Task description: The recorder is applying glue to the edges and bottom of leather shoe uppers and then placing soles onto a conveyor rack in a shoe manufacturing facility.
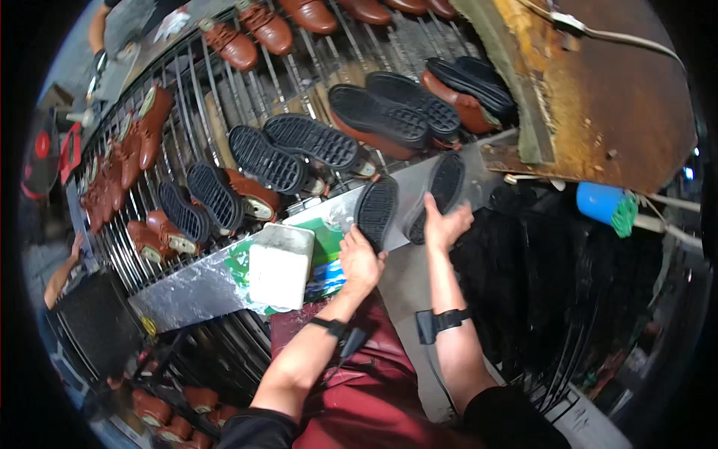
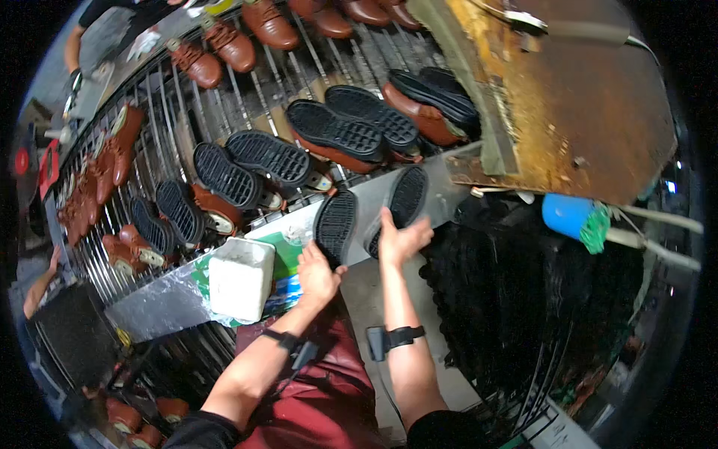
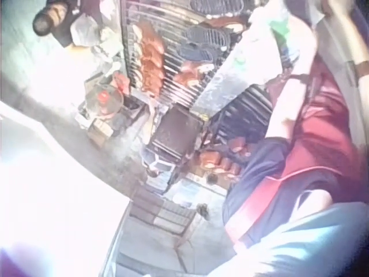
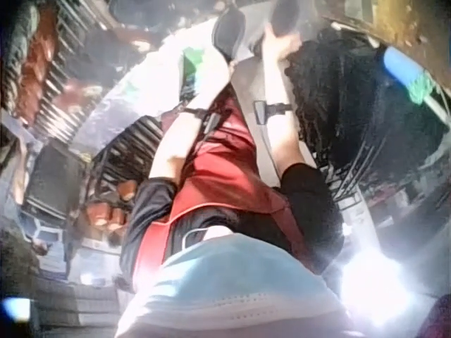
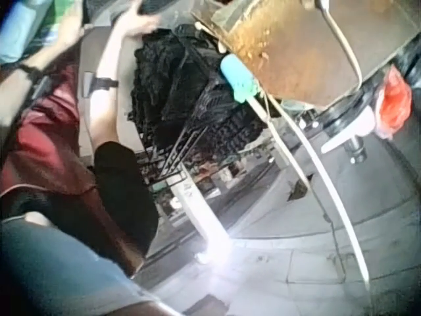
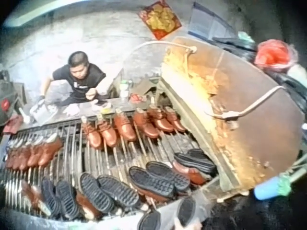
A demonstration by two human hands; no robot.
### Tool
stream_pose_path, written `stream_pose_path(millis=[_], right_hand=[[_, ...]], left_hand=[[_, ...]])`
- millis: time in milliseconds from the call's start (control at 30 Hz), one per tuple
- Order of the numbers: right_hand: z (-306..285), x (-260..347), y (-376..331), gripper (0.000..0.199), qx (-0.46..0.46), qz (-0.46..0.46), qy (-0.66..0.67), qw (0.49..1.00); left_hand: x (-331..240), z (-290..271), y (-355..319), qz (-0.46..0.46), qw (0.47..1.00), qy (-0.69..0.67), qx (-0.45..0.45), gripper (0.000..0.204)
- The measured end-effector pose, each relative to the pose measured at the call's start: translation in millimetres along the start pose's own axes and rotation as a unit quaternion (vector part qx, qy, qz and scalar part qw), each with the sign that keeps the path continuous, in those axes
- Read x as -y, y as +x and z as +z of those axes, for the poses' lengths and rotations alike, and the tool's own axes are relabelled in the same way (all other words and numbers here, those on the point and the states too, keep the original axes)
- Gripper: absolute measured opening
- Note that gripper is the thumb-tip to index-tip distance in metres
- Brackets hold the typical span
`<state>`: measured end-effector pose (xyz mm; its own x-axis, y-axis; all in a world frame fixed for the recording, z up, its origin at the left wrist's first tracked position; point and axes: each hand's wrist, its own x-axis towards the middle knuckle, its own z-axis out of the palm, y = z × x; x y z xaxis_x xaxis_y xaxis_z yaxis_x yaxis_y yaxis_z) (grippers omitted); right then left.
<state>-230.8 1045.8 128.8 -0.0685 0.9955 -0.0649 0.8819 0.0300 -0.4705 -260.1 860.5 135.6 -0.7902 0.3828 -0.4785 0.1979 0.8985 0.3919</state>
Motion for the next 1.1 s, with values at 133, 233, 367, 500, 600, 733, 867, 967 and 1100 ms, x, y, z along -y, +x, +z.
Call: stream_pose_path(millis=[133,233,367,500,600,733,867,967,1100], right_hand=[[35.4,-115.7,42.7,0.094,0.039,-0.021,-0.006,0.999],[10.9,-72.8,6.9,0.078,0.123,0.066,0.002,0.990],[-82.7,-47.6,-42.7,0.034,0.194,0.171,0.365,0.894],[-146.4,54.1,-144.6,0.083,0.304,-0.107,0.193,0.927],[-113.4,208.5,-264.8,0.103,0.401,-0.326,0.164,0.840],[22.8,328.0,-413.7,0.082,0.426,-0.514,0.019,0.744],[150.0,367.3,-494.9,0.070,0.362,-0.632,-0.117,0.675],[177.0,356.8,-503.6,0.070,0.349,-0.662,-0.174,0.640],[178.5,346.6,-511.6,0.073,0.331,-0.718,-0.149,0.594]], left_hand=[[-29.9,35.5,11.5,-0.049,0.981,-0.174,0.074,0.056],[-12.0,-16.2,-28.3,0.053,0.972,-0.224,-0.045,0.039],[51.6,-194.0,-85.6,0.134,0.948,-0.289,-0.028,0.038],[199.8,-342.8,-79.7,-0.051,0.873,-0.435,-0.215,0.030],[378.8,-357.2,-17.2,-0.122,0.822,-0.394,-0.393,0.060],[574.4,-364.8,49.0,-0.158,0.725,-0.502,-0.444,0.040],[635.3,-336.1,95.1,-0.245,0.693,-0.589,-0.336,0.024],[624.8,-321.7,97.8,-0.213,0.612,-0.706,-0.285,0.029],[638.6,-298.3,73.3,-0.161,0.588,-0.733,-0.301,0.037]])
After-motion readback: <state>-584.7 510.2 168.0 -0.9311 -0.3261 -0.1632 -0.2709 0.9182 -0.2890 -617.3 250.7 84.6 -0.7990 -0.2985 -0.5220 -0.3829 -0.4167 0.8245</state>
